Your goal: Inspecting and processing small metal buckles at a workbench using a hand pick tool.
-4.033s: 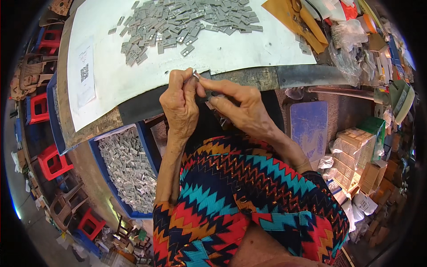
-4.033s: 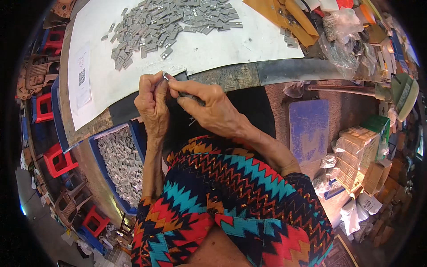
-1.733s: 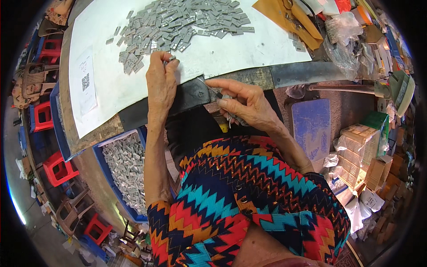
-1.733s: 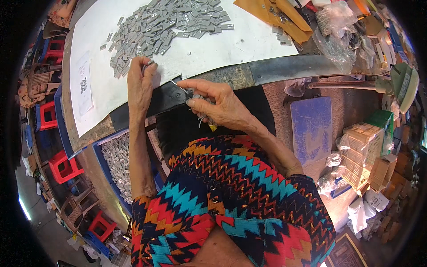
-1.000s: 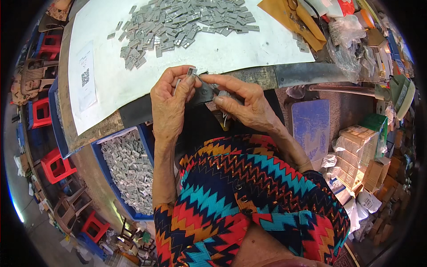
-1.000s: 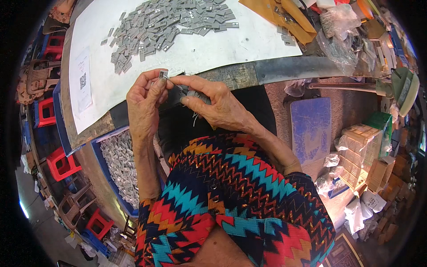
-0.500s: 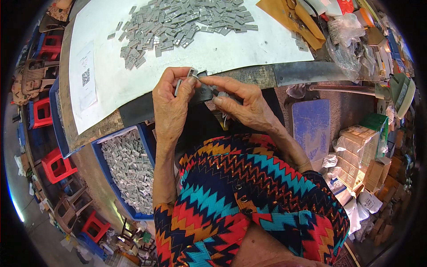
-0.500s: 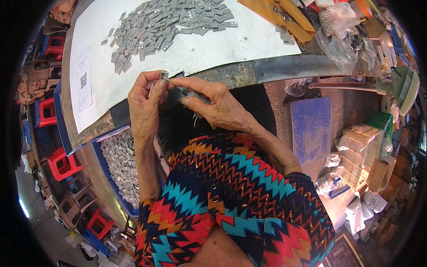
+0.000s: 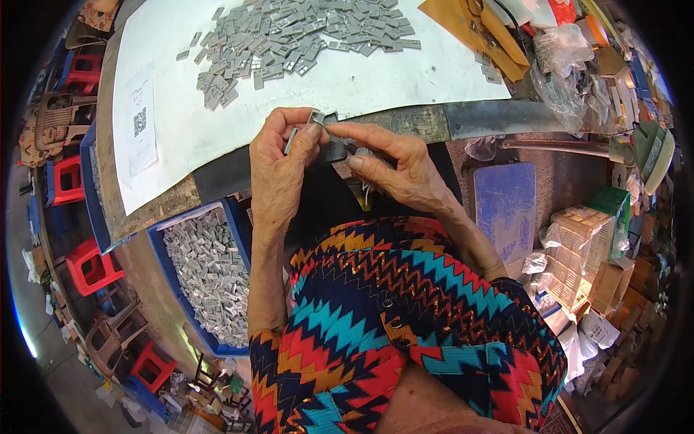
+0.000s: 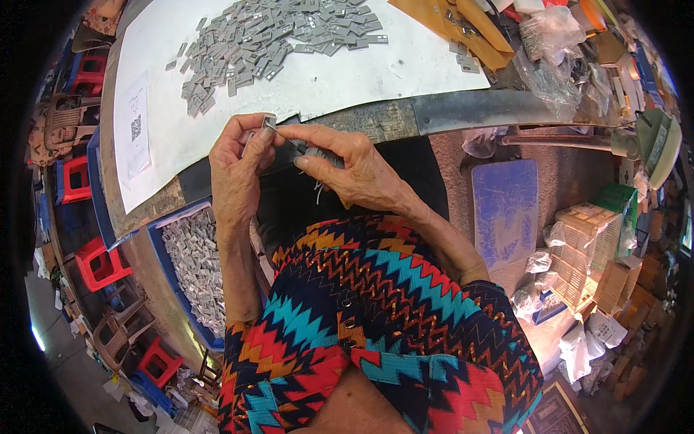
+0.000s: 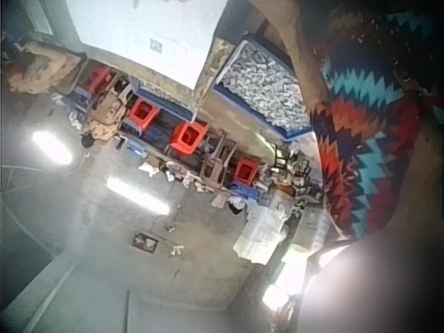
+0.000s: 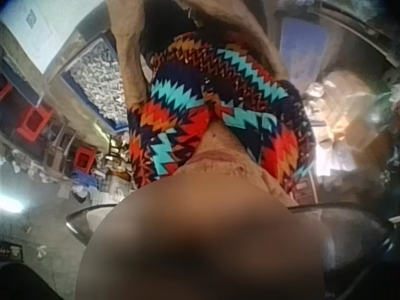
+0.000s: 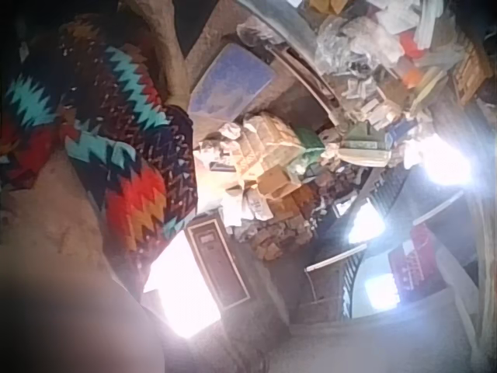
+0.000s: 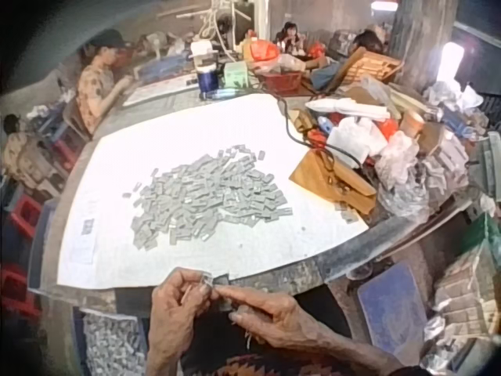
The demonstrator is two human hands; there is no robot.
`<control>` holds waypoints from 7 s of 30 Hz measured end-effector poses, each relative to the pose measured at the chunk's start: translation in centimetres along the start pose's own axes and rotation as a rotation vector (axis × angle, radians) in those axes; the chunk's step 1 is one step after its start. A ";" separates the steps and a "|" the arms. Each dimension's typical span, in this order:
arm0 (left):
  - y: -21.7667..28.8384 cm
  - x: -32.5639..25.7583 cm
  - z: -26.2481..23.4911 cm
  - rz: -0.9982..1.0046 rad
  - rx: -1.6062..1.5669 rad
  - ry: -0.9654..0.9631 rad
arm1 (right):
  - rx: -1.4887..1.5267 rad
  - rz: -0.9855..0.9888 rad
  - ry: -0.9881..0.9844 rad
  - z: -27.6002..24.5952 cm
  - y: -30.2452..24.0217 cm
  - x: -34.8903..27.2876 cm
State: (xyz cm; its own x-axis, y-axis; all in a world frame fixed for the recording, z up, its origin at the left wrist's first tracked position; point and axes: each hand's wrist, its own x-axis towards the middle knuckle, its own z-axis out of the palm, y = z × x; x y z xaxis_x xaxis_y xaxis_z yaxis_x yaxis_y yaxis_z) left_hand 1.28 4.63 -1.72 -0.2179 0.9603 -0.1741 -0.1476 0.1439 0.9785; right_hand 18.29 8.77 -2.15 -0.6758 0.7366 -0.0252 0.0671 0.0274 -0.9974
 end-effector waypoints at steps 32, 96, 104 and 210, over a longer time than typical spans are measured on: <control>-2.0 -0.2 0.8 0.605 0.765 0.238 | -0.293 -0.321 0.134 2.7 1.0 0.3; -1.4 11.1 -5.6 0.741 1.251 0.079 | 1.201 -0.109 0.449 2.6 -17.3 -6.4; -0.4 7.8 -5.2 0.629 1.186 0.010 | 1.224 -0.410 -0.050 0.3 -14.1 -3.0; -2.0 -0.9 -0.7 0.016 -0.388 -0.047 | -0.075 0.008 -0.059 0.7 -0.2 0.6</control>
State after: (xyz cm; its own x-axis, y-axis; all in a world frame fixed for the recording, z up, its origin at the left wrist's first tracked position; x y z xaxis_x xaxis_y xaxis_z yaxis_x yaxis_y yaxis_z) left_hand 1.11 3.29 -3.57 -0.1797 0.9730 -0.1452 -0.5003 0.0367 0.8651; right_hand 17.30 8.73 -2.00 -0.7167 0.6963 -0.0390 0.1260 0.0743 -0.9892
